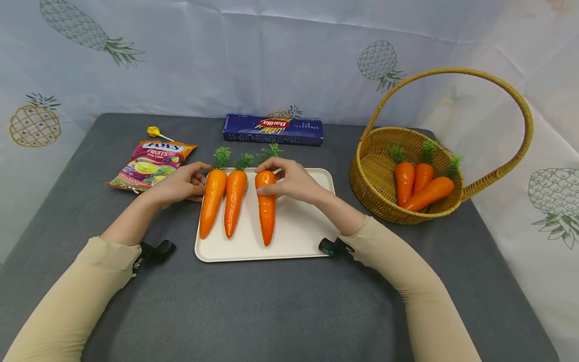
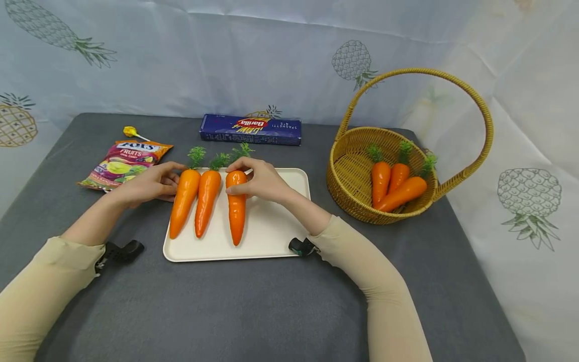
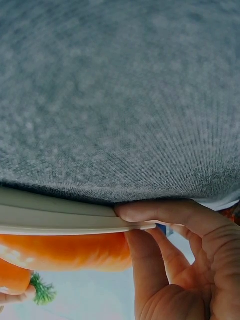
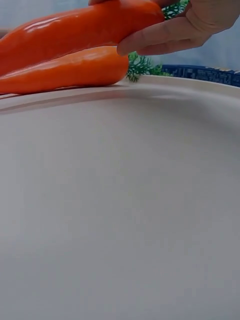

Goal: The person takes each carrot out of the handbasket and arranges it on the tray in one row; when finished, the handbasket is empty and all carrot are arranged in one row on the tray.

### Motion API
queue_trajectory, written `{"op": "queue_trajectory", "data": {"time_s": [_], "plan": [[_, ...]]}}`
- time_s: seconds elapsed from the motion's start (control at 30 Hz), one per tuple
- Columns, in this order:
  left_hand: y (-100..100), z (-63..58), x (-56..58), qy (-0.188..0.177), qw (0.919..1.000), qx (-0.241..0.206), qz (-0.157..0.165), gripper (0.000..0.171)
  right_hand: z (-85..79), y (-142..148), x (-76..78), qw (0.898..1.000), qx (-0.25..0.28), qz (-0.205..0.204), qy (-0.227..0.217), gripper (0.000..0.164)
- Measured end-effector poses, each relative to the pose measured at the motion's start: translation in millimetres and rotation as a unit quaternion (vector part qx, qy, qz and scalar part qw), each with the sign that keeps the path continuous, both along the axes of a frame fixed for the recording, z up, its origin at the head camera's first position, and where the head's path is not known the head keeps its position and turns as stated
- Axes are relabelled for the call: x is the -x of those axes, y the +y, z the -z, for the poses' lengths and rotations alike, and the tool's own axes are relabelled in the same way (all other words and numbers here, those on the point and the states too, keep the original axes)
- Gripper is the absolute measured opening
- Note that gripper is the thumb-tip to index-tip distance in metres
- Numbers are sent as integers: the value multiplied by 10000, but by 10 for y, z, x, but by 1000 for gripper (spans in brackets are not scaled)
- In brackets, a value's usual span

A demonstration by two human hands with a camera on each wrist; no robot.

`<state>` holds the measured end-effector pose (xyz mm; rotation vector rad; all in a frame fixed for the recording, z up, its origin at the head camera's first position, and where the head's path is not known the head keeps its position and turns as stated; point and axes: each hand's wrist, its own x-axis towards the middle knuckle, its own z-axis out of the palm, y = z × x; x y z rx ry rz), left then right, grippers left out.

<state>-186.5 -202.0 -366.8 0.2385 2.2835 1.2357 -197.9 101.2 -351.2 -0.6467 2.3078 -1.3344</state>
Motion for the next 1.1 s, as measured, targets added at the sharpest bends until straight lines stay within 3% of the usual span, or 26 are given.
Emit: {"op": "queue_trajectory", "data": {"time_s": [0.17, 0.37, 0.5, 0.73, 1.1], "plan": [[-2, -1, 1, 13, 10000, -40, 15, 59, 33, -41, 17, 9976, 188, 296, -604, 47], [-16, 2, 9, 29, 10000, -74, 55, 59, 66, -109, 50, 9938, 163, 566, -943, 47], [-8, 0, 10, -42, 10000, -54, 19, 58, 85, -153, 57, 9941, 42, 565, -926, 47], [-4, 7, 23, -47, 10000, -45, 12, 57, 105, -203, 62, 9972, -253, 519, -473, 45], [0, 3, 15, -11, 10000, -9, -6, 57, 141, -260, 88, 9955, -459, 691, -468, 48]]}}
